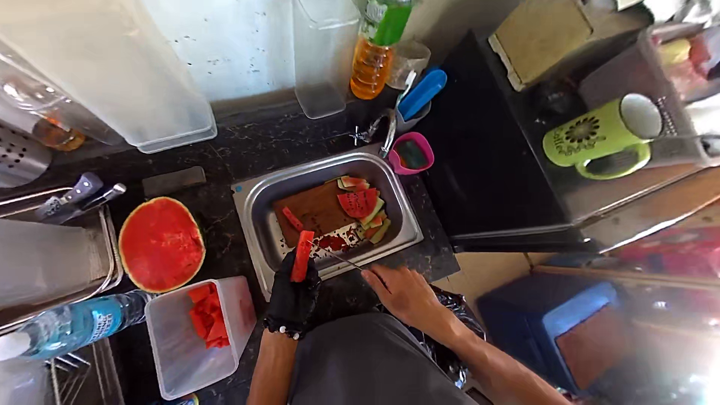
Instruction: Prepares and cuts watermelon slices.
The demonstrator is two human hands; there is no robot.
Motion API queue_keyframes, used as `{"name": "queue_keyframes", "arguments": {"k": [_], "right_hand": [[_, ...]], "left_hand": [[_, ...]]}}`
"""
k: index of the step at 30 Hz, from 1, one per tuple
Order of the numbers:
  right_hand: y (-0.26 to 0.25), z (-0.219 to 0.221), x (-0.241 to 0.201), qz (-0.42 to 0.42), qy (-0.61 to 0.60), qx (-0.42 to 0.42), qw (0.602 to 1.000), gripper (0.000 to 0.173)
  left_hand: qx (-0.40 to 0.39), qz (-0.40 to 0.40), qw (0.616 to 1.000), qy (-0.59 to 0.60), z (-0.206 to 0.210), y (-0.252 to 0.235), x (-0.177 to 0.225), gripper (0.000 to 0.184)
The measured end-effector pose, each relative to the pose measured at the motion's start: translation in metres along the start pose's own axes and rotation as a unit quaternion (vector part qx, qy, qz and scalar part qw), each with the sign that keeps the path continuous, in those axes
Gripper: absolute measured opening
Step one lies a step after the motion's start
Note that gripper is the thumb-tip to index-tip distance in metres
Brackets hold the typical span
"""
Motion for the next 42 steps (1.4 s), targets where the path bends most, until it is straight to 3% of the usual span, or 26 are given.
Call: {"name": "queue_keyframes", "arguments": {"k": [11, 16, 25, 29, 34, 36, 38, 39, 42], "right_hand": [[-0.003, -0.017, 0.015, 0.025, 0.048, -0.029, 0.998, 0.064], [-0.007, -0.002, 0.020, 0.047, -0.030, -0.062, 0.997, 0.063], [0.002, -0.020, 0.002, 0.060, 0.139, -0.061, 0.987, 0.062], [-0.002, -0.020, 0.004, 0.030, 0.161, -0.016, 0.986, 0.057], [-0.012, 0.005, 0.031, 0.023, 0.044, 0.003, 0.999, 0.059], [-0.016, 0.023, 0.048, 0.029, -0.079, 0.002, 0.996, 0.055], [-0.019, 0.044, 0.069, 0.059, -0.268, -0.014, 0.962, 0.050], [-0.020, 0.051, 0.077, 0.078, -0.305, -0.024, 0.949, 0.051], [-0.015, 0.041, 0.080, 0.099, -0.189, -0.028, 0.977, 0.059]], "left_hand": [[0.018, 0.014, 0.999, -0.040, 0.008, -0.007, -0.005, 0.041], [0.038, 0.002, 0.998, -0.043, 0.009, -0.008, -0.005, 0.040], [0.088, 0.051, 0.987, -0.127, -0.003, -0.012, -0.009, 0.036], [0.070, 0.018, 0.989, -0.126, 0.001, -0.014, -0.016, 0.036], [0.059, -0.080, 0.994, -0.050, 0.015, -0.012, -0.020, 0.049], [0.002, -0.077, 0.997, 0.016, 0.008, -0.022, -0.029, 0.050], [0.022, -0.099, 0.994, 0.034, 0.008, -0.022, -0.034, 0.048], [0.027, -0.104, 0.994, 0.027, 0.008, -0.022, -0.036, 0.047], [0.045, -0.099, 0.994, 0.002, 0.006, -0.026, -0.037, 0.046]]}}
Point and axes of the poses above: each hand's wrist, its own y-axis away from the middle knuckle, its own z-axis out of the palm, x = y × z, the point moved 9 cm from there along -y, towards the middle knuckle, and after that the axes turned 14 degrees about -y, right-handed, at the moved point
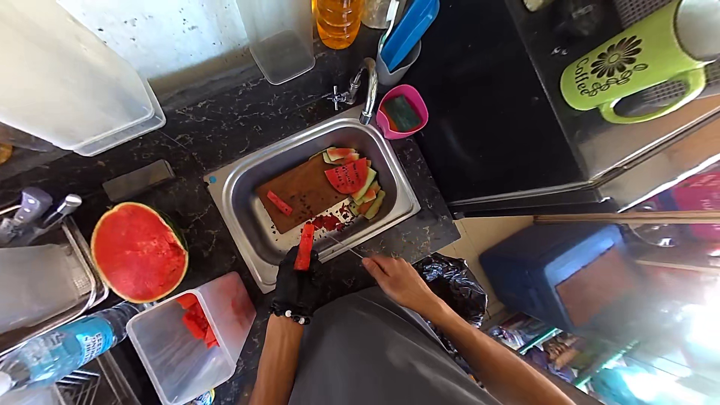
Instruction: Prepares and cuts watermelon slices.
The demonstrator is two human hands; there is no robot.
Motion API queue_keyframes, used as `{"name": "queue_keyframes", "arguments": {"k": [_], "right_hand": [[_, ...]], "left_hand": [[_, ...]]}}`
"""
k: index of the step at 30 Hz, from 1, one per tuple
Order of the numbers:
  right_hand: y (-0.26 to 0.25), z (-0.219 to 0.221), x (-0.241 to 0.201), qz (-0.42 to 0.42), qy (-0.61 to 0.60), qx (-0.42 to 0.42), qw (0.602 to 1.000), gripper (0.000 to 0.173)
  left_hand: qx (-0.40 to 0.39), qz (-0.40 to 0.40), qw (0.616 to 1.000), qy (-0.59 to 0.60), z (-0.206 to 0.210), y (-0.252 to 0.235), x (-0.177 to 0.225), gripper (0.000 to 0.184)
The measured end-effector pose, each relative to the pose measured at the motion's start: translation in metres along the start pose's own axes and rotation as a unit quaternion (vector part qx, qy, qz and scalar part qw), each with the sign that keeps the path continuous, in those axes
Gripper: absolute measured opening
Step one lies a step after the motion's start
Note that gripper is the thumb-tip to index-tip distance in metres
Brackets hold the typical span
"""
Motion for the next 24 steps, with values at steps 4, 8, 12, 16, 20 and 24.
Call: {"name": "queue_keyframes", "arguments": {"k": [4, 8, 12, 16, 20, 24], "right_hand": [[0.008, -0.011, -0.021, -0.056, 0.066, 0.025, 0.996, 0.059], [0.001, -0.008, -0.041, -0.174, 0.000, 0.006, 0.985, 0.054], [-0.004, 0.017, -0.068, -0.227, -0.026, -0.085, 0.970, 0.052], [0.003, 0.049, -0.124, -0.272, 0.079, -0.120, 0.952, 0.056], [0.011, 0.116, -0.183, -0.312, 0.136, -0.217, 0.915, 0.055], [0.014, 0.190, -0.213, -0.281, 0.277, -0.271, 0.878, 0.059]], "left_hand": [[0.024, 0.030, 0.998, -0.053, -0.005, -0.001, 0.007, 0.038], [0.024, 0.089, 0.989, -0.116, -0.007, 0.007, 0.023, 0.032], [-0.060, 0.107, 0.992, -0.044, -0.001, 0.038, 0.037, 0.035], [-0.053, 0.198, 0.979, 0.002, -0.024, 0.094, 0.065, 0.040], [0.001, 0.303, 0.952, 0.044, -0.089, 0.146, 0.078, 0.035], [0.112, 0.327, 0.933, 0.105, -0.165, 0.178, 0.068, 0.026]]}}
Point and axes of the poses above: each hand's wrist, its own y-axis away from the middle knuckle, its own z-axis out of the palm, x = y × z, the point moved 9 cm from there along -y, towards the middle knuckle, and after that the axes turned 14 degrees about -y, right-handed, at the moved point
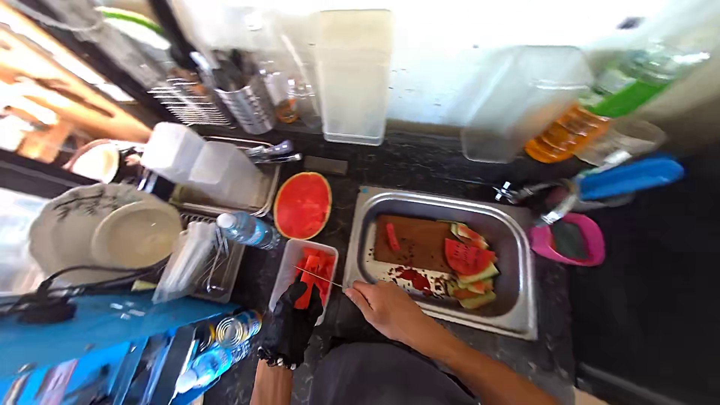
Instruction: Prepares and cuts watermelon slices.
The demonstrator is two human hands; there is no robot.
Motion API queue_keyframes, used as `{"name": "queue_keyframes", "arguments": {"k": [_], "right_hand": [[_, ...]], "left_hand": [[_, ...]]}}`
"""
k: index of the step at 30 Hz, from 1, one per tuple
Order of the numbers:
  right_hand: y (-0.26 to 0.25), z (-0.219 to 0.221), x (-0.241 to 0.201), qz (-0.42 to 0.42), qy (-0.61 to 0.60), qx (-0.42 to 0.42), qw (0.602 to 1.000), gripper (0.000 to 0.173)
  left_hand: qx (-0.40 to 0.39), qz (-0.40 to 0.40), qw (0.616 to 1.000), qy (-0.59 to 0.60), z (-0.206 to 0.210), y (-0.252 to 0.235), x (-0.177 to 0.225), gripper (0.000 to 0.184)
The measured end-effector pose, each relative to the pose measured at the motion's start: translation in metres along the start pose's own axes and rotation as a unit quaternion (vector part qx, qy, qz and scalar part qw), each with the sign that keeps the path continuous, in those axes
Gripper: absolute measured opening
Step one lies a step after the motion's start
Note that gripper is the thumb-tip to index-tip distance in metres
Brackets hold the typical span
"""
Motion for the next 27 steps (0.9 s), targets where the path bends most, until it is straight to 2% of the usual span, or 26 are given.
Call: {"name": "queue_keyframes", "arguments": {"k": [1, 4, 7, 11, 13, 16, 20, 22, 25, 27], "right_hand": [[-0.008, 0.007, -0.008, 0.008, 0.041, -0.006, 0.999, 0.060], [-0.018, 0.019, -0.021, 0.016, 0.131, 0.007, 0.991, 0.060], [-0.015, 0.018, -0.021, -0.009, 0.040, 0.016, 0.999, 0.058], [-0.002, 0.023, -0.029, -0.088, -0.086, -0.002, 0.992, 0.053], [0.004, 0.028, -0.035, -0.103, -0.088, -0.008, 0.991, 0.052], [0.000, 0.036, -0.028, -0.054, -0.009, -0.011, 0.998, 0.055], [-0.007, 0.038, -0.026, -0.030, 0.079, 0.009, 0.996, 0.061], [-0.001, 0.027, -0.028, -0.044, 0.021, 0.042, 0.998, 0.059], [0.017, -0.009, -0.015, -0.075, -0.096, 0.132, 0.984, 0.055], [0.034, -0.036, 0.013, -0.071, -0.118, 0.192, 0.972, 0.054]], "left_hand": [[0.016, -0.005, 1.000, 0.024, -0.012, 0.003, 0.000, 0.020], [0.021, -0.024, 0.997, 0.069, -0.028, 0.012, -0.003, 0.020], [0.022, -0.022, 0.997, 0.073, -0.025, 0.020, -0.002, 0.025], [-0.060, 0.027, 0.992, 0.105, -0.018, 0.019, 0.007, 0.054], [-0.080, 0.030, 0.991, 0.099, -0.016, 0.015, 0.009, 0.049], [-0.109, 0.015, 0.990, 0.085, -0.008, 0.014, 0.011, 0.050], [-0.090, -0.005, 0.989, 0.117, -0.011, 0.012, 0.011, 0.043], [-0.074, 0.017, 0.990, 0.119, -0.020, 0.017, 0.016, 0.039], [0.063, 0.012, 0.997, 0.046, -0.041, 0.039, 0.030, 0.043], [0.099, 0.021, 0.995, 0.013, -0.041, 0.054, 0.041, 0.048]]}}
Point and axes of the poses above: each hand's wrist, its own y-axis away from the middle knuckle, its own z-axis out of the palm, x = y × z, the point moved 9 cm from there along -y, towards the middle knuckle, and after that the axes turned 14 degrees about -y, right-handed, at the moved point
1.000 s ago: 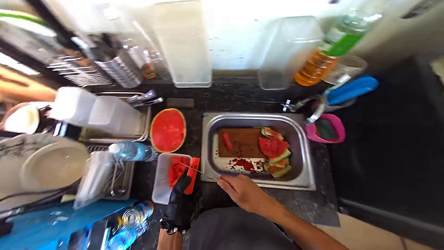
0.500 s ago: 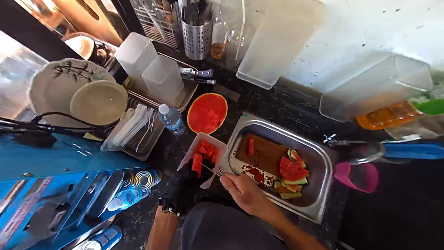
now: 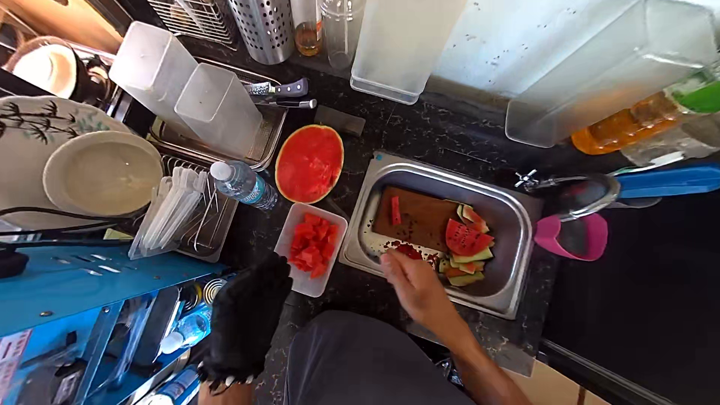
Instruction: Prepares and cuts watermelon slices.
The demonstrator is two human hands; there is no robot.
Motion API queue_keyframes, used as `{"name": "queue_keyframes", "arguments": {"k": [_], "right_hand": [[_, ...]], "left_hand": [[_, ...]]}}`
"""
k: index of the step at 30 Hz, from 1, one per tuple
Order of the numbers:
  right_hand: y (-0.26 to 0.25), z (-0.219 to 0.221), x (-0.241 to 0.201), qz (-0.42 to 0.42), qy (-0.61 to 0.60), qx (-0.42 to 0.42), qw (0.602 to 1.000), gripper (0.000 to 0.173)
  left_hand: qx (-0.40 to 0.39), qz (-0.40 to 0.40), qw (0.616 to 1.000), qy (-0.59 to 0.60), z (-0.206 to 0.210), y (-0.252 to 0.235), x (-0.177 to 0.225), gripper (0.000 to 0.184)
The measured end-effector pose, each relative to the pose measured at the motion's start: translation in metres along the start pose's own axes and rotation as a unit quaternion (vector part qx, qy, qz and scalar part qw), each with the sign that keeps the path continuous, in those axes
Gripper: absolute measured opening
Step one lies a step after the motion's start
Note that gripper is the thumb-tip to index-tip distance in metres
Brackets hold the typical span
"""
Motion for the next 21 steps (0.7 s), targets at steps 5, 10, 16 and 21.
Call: {"name": "queue_keyframes", "arguments": {"k": [5, 10, 16, 21], "right_hand": [[0.039, -0.076, 0.134, 0.083, 0.001, 0.138, 0.987, 0.056], [0.153, -0.118, 0.262, 0.400, -0.095, 0.212, 0.886, 0.058], [0.259, -0.119, 0.244, 0.400, -0.064, 0.334, 0.851, 0.055], [0.280, -0.096, 0.247, 0.425, -0.087, 0.359, 0.826, 0.053]], "left_hand": [[-0.122, 0.064, 0.978, -0.157, 0.109, -0.003, -0.023, 0.033], [-0.196, 0.006, 0.798, -0.570, 0.220, -0.133, -0.210, 0.043], [-0.119, -0.071, 0.646, -0.751, 0.232, -0.244, -0.306, 0.057], [-0.117, -0.023, 0.561, -0.819, 0.262, -0.243, -0.286, 0.045]]}}
Point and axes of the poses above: each hand's wrist, its own y-axis away from the middle knuckle, its own z-axis out of the palm, x = y × z, the point moved 9 cm from there along -y, towards the middle knuckle, and after that the axes turned 14 degrees about -y, right-handed, at the moved point
